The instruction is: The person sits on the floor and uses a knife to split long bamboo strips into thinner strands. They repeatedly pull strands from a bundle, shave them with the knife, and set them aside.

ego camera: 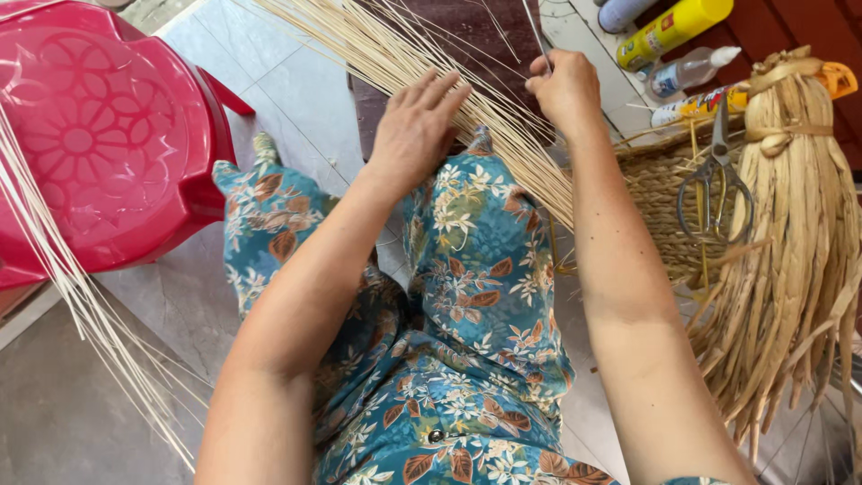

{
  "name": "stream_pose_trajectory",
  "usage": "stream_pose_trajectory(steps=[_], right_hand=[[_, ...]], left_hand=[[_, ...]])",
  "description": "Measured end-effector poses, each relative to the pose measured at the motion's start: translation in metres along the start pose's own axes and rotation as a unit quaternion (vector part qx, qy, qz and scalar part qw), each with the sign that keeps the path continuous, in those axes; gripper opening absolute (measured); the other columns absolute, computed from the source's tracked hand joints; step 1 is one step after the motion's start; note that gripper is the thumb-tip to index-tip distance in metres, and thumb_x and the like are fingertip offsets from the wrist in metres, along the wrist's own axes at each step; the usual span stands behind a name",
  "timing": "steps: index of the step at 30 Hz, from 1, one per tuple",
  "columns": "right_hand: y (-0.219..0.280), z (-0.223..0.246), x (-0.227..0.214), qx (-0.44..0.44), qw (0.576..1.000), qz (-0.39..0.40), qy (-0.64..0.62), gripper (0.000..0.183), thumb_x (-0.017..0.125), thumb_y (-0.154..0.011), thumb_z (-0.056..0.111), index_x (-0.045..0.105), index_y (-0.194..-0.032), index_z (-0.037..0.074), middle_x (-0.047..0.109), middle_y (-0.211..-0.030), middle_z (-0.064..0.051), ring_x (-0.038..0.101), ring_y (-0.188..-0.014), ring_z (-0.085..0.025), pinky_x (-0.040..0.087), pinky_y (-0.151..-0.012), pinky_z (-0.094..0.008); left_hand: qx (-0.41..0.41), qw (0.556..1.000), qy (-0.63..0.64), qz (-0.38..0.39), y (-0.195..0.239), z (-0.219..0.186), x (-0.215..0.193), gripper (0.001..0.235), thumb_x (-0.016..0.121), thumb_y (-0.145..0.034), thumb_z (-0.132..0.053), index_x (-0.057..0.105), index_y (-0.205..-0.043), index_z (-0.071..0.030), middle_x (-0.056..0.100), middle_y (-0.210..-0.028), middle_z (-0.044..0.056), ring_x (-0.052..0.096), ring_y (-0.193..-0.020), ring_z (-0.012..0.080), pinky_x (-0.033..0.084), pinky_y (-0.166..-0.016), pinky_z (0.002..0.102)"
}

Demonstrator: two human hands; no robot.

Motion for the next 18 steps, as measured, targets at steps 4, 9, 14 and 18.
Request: stream_pose_trajectory(steps=[4,9,14,18], right_hand=[[-0.005,-0.001,0.017,-0.024,0.996,-0.017,0.084,0.017,0.087,-0.077,0.017,0.076,-0.083,0.005,0.071,-0.089,-0.02,0.068,-0.085,-0.037,0.053,-0.074,-0.048],[-0.002,-0.005,0.01,-0.051,0.996,-0.005,0.072,0.016,0.085,-0.083,0.019,0.075,-0.084,0.006,0.071,-0.09,-0.021,0.068,-0.084,-0.036,0.054,-0.076,-0.046],[-0.008,-0.021,-0.034,0.049,0.998,0.015,-0.046,0.007,0.08,-0.089,0.016,0.075,-0.088,0.011,0.074,-0.088,-0.002,0.068,-0.075,-0.012,0.056,-0.068,-0.027],[0.0,-0.036,-0.105,0.069,0.969,-0.042,-0.233,0.003,0.072,-0.099,0.004,0.072,-0.097,0.006,0.069,-0.082,-0.002,0.053,-0.055,-0.003,0.041,-0.045,-0.02]], left_hand=[[0.013,0.997,-0.036,0.061,-0.017,0.002,0.045,0.063,0.056,-0.101,-0.029,0.033,-0.159,-0.023,0.031,-0.166,0.004,0.02,-0.154,0.0291,0.019,-0.124,0.054],[0.036,0.996,-0.056,0.051,-0.043,-0.011,0.067,0.056,0.042,-0.108,-0.039,0.03,-0.162,-0.028,0.027,-0.168,0.0,0.015,-0.156,0.0291,0.011,-0.125,0.058],[0.003,0.99,-0.067,0.124,-0.045,-0.012,0.086,0.063,0.04,-0.102,-0.055,0.03,-0.159,-0.031,0.024,-0.168,-0.001,0.011,-0.156,0.0277,0.001,-0.124,0.06],[0.02,0.993,-0.074,0.091,-0.045,-0.014,0.083,0.064,0.04,-0.103,-0.055,0.032,-0.161,-0.029,0.024,-0.169,-0.001,0.011,-0.156,0.0288,0.001,-0.123,0.061]])
Point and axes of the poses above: each hand's wrist, its own y-axis away from the middle knuckle, its own x-axis out of the palm, z = x × y, the point moved 7 cm from there along -y, towards the middle knuckle
